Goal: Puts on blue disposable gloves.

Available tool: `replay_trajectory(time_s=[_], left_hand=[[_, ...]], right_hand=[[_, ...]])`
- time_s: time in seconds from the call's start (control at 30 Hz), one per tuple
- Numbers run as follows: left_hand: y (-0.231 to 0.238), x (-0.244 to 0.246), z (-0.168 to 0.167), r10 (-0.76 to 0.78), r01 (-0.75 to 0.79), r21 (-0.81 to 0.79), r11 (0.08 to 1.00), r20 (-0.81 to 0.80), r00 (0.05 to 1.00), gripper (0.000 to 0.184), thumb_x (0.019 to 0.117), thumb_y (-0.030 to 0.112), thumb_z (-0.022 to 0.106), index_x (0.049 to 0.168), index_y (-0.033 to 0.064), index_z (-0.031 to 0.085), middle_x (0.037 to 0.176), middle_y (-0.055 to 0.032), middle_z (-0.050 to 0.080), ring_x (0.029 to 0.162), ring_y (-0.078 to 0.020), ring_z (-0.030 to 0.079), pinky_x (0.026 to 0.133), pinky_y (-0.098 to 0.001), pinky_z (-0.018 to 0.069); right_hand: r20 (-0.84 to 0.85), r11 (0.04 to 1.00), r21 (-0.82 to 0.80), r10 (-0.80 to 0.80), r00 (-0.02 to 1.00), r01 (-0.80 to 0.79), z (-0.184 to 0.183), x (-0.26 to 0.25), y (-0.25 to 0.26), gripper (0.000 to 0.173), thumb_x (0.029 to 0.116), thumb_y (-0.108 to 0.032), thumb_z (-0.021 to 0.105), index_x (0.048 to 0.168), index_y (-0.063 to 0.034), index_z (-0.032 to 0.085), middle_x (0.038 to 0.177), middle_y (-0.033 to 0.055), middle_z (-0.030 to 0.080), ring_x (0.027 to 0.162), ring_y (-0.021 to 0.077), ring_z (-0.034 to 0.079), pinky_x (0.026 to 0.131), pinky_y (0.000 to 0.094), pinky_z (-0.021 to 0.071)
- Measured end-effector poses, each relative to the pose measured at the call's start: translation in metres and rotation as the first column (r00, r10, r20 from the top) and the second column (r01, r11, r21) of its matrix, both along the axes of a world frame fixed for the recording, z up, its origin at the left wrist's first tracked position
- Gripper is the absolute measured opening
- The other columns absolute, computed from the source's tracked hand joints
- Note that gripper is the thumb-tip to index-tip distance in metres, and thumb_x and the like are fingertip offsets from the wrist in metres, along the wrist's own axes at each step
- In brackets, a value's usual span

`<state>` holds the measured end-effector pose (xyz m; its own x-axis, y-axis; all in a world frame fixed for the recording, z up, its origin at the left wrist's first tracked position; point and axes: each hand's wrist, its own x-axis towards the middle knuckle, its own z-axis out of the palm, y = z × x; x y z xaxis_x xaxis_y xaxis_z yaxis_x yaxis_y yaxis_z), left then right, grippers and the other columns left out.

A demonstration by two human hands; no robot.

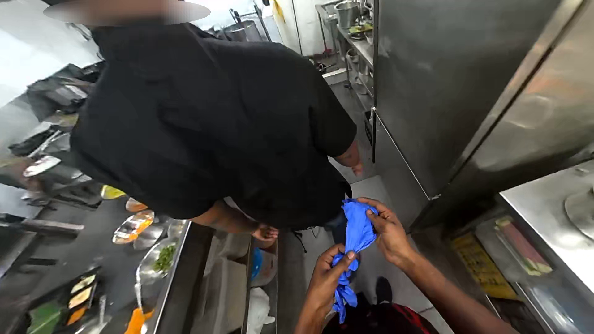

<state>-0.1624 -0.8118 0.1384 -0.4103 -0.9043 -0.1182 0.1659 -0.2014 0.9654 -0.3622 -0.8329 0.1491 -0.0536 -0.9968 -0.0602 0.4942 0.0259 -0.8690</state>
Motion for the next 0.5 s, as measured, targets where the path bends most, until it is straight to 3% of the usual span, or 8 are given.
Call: replay_trajectory(time_s=[0.03,0.1,0.17,0.23,0.3,0.37,0.43,0.5], left_hand=[[-0.021,0.001,0.002,0.037,-0.037,-0.010,0.999,-0.021,0.999,0.018,0.0952,0.020,0.072,0.100,0.0030,0.072,0.079,-0.0050,0.064,0.061,-0.0078,0.057,0.053,-0.0213,0.0487],[-0.062,0.006,0.005,0.121,-0.118,-0.081,0.990,0.029,0.992,0.024,0.0926,0.016,0.074,0.112,0.0009,0.071,0.090,-0.0095,0.069,0.074,-0.0134,0.064,0.064,-0.0262,0.0557],[-0.102,0.012,0.001,0.222,-0.187,-0.185,0.965,0.193,0.956,0.050,0.0885,0.019,0.078,0.134,0.0035,0.062,0.103,-0.0112,0.071,0.086,-0.0201,0.069,0.074,-0.0335,0.0609],[-0.140,0.019,-0.009,0.293,-0.214,-0.265,0.940,0.308,0.905,0.073,0.0835,0.026,0.084,0.145,0.0060,0.050,0.103,-0.0085,0.073,0.083,-0.0190,0.071,0.072,-0.0350,0.0632],[-0.177,0.027,-0.023,0.265,-0.155,-0.298,0.942,0.373,0.889,0.085,0.0790,0.030,0.089,0.145,0.0033,0.042,0.094,-0.0069,0.072,0.076,-0.0170,0.071,0.067,-0.0364,0.0634],[-0.214,0.038,-0.039,0.146,-0.019,-0.272,0.962,0.455,0.878,0.083,0.0786,0.035,0.089,0.139,0.0013,0.044,0.090,-0.0078,0.071,0.076,-0.0182,0.071,0.070,-0.0409,0.0629],[-0.256,0.050,-0.050,0.007,0.128,-0.227,0.966,0.513,0.858,0.063,0.0857,0.034,0.083,0.132,0.0008,0.055,0.094,-0.0103,0.073,0.082,-0.0206,0.072,0.078,-0.0453,0.0622],[-0.299,0.061,-0.055,-0.102,0.214,-0.174,0.961,0.497,0.862,0.043,0.0931,0.028,0.075,0.124,0.0013,0.063,0.097,-0.0096,0.073,0.086,-0.0187,0.072,0.082,-0.0435,0.0614]], right_hand=[[-0.017,0.999,-0.010,0.030,0.999,-0.030,0.007,-0.002,-0.021,0.034,0.1086,-0.021,0.046,0.137,-0.0196,0.064,0.120,0.0085,0.069,0.097,0.0173,0.067,0.082,0.0376,0.0582],[-0.033,0.997,-0.021,0.067,0.997,-0.068,0.011,-0.003,-0.061,0.034,0.1080,-0.021,0.048,0.138,-0.0192,0.063,0.123,0.0085,0.068,0.101,0.0181,0.067,0.085,0.0383,0.0580],[-0.040,0.998,-0.004,0.069,0.997,-0.069,0.003,0.002,-0.098,0.034,0.1062,-0.020,0.052,0.139,-0.0190,0.063,0.122,0.0103,0.068,0.100,0.0198,0.067,0.085,0.0399,0.0575],[-0.036,0.998,0.040,0.058,0.998,-0.056,-0.009,0.011,-0.133,0.038,0.1030,-0.018,0.057,0.141,-0.0173,0.061,0.125,0.0141,0.067,0.104,0.0244,0.067,0.088,0.0438,0.0579],[-0.015,0.994,0.106,0.042,0.999,-0.040,-0.020,0.024,-0.166,0.048,0.0985,-0.012,0.063,0.146,-0.0128,0.055,0.130,0.0178,0.064,0.109,0.0302,0.067,0.089,0.0484,0.0599],[0.014,0.987,0.154,0.047,0.999,-0.048,-0.032,0.042,-0.195,0.066,0.0914,-0.004,0.068,0.152,-0.0112,0.044,0.133,0.0195,0.061,0.106,0.0344,0.069,0.080,0.0513,0.0631],[0.033,0.989,0.134,0.057,0.998,-0.061,-0.042,0.062,-0.223,0.080,0.0838,0.004,0.071,0.154,-0.0118,0.037,0.135,0.0186,0.059,0.106,0.0336,0.068,0.080,0.0502,0.0624],[0.014,0.996,0.085,0.037,0.999,-0.038,-0.052,0.080,-0.253,0.081,0.0792,0.009,0.072,0.151,-0.0088,0.040,0.134,0.0177,0.060,0.110,0.0310,0.066,0.086,0.0482,0.0601]])
